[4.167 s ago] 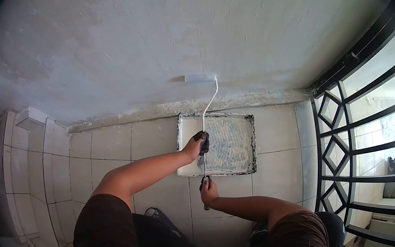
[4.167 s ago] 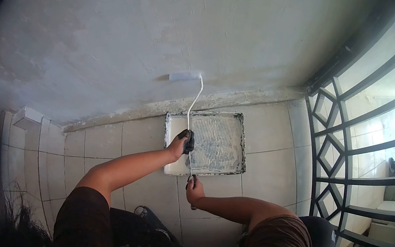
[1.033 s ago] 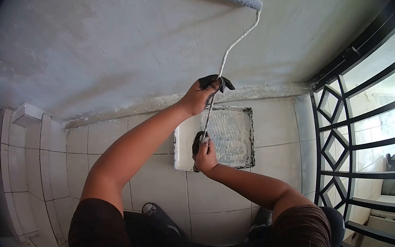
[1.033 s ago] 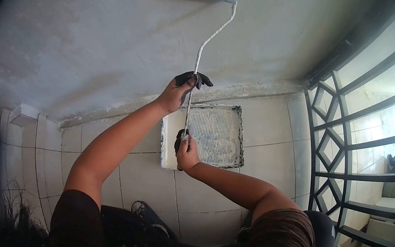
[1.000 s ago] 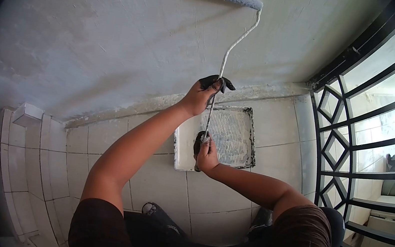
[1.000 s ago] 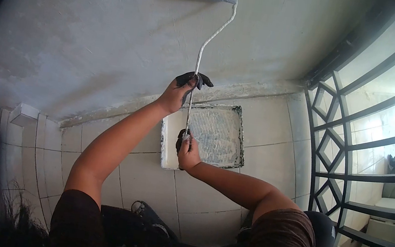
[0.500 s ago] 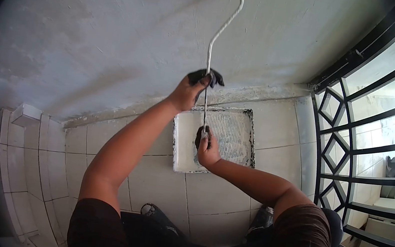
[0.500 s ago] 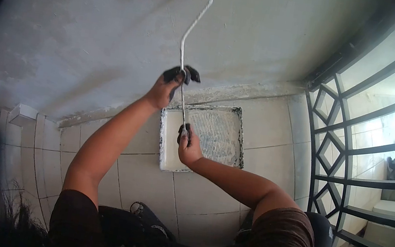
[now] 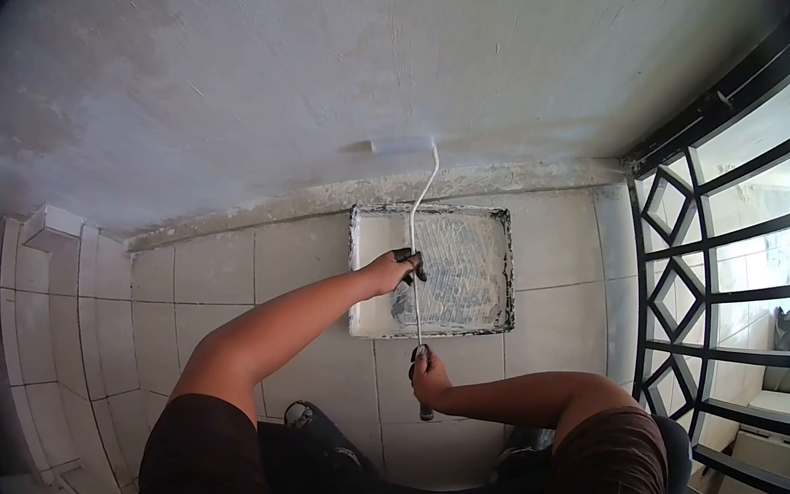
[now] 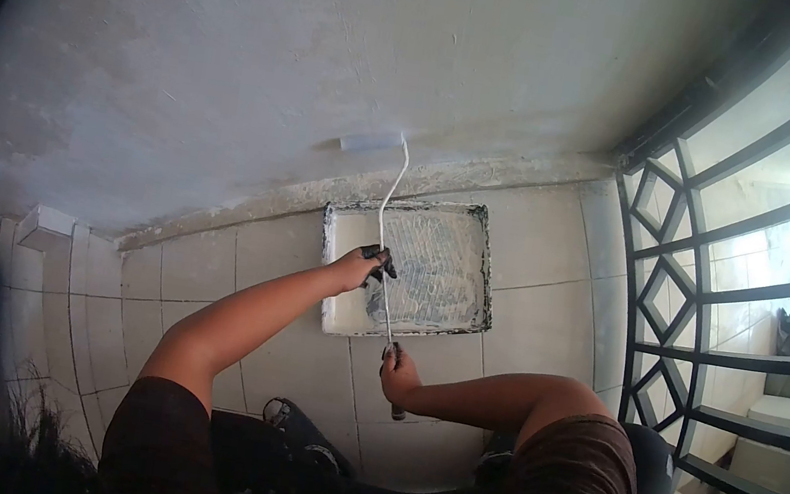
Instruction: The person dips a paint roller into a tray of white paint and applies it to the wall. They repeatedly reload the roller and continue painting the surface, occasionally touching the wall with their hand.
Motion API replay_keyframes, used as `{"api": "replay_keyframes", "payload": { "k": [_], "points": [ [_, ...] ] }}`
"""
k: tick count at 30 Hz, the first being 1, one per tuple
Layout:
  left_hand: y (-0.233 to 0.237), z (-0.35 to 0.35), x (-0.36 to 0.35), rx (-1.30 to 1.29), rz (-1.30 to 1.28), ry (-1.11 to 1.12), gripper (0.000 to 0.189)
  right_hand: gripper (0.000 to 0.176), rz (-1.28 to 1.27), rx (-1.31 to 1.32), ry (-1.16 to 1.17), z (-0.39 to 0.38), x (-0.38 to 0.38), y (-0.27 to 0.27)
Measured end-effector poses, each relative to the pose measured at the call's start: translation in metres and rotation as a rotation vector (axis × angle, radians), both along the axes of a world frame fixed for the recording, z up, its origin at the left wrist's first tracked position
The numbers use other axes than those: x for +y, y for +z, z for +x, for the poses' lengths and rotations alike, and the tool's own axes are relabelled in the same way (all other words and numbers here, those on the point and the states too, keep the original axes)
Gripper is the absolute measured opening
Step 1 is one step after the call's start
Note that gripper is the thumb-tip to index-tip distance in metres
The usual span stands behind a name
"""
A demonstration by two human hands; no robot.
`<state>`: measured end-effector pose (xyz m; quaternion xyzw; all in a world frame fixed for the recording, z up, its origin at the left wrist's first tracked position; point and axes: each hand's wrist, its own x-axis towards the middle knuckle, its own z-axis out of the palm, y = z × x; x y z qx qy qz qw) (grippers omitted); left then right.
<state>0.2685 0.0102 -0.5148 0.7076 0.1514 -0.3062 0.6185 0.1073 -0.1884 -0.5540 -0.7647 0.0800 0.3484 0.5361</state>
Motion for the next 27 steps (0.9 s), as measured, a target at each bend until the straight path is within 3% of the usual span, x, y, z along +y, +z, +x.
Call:
{"api": "replay_keyframes", "payload": {
  "k": [2,4,8,14,15,18,22,24,25,27],
  "points": [
    [-0.031,-0.002,0.003,0.024,0.061,-0.006,0.034,0.032,-0.004,0.083,-0.01,-0.005,0.002,0.005],
    [-0.032,-0.003,0.005,0.098,0.142,-0.022,0.034,0.032,0.027,0.165,-0.031,-0.009,0.006,0.005],
    [-0.022,-0.004,0.009,-0.01,0.261,-0.106,0.038,0.031,0.034,0.101,-0.036,-0.013,0.008,0.0],
    [-0.002,0.013,0.013,-0.351,0.055,-0.084,0.038,0.025,0.167,-0.063,-0.098,0.014,0.007,0.026],
    [0.027,0.019,0.012,-0.361,0.09,-0.079,0.037,0.027,0.176,-0.06,-0.029,0.025,0.006,0.013],
    [0.079,0.044,0.017,-0.501,0.157,-0.076,0.038,0.039,0.056,-0.391,-0.036,0.056,0.019,-0.002],
    [0.138,0.081,0.021,-0.787,0.045,-0.08,0.036,0.047,0.157,-0.447,-0.082,0.106,0.038,0.035],
    [0.146,0.086,0.019,-0.837,0.017,-0.072,0.036,0.046,0.169,-0.566,-0.15,0.114,0.048,0.046],
    [0.144,0.088,0.017,-0.853,0.0,-0.057,0.036,0.047,0.223,-0.41,-0.152,0.115,0.046,0.054],
    [0.137,0.085,0.014,-0.839,0.022,-0.035,0.036,0.047,0.15,-0.401,-0.113,0.108,0.039,0.071]
  ]
}}
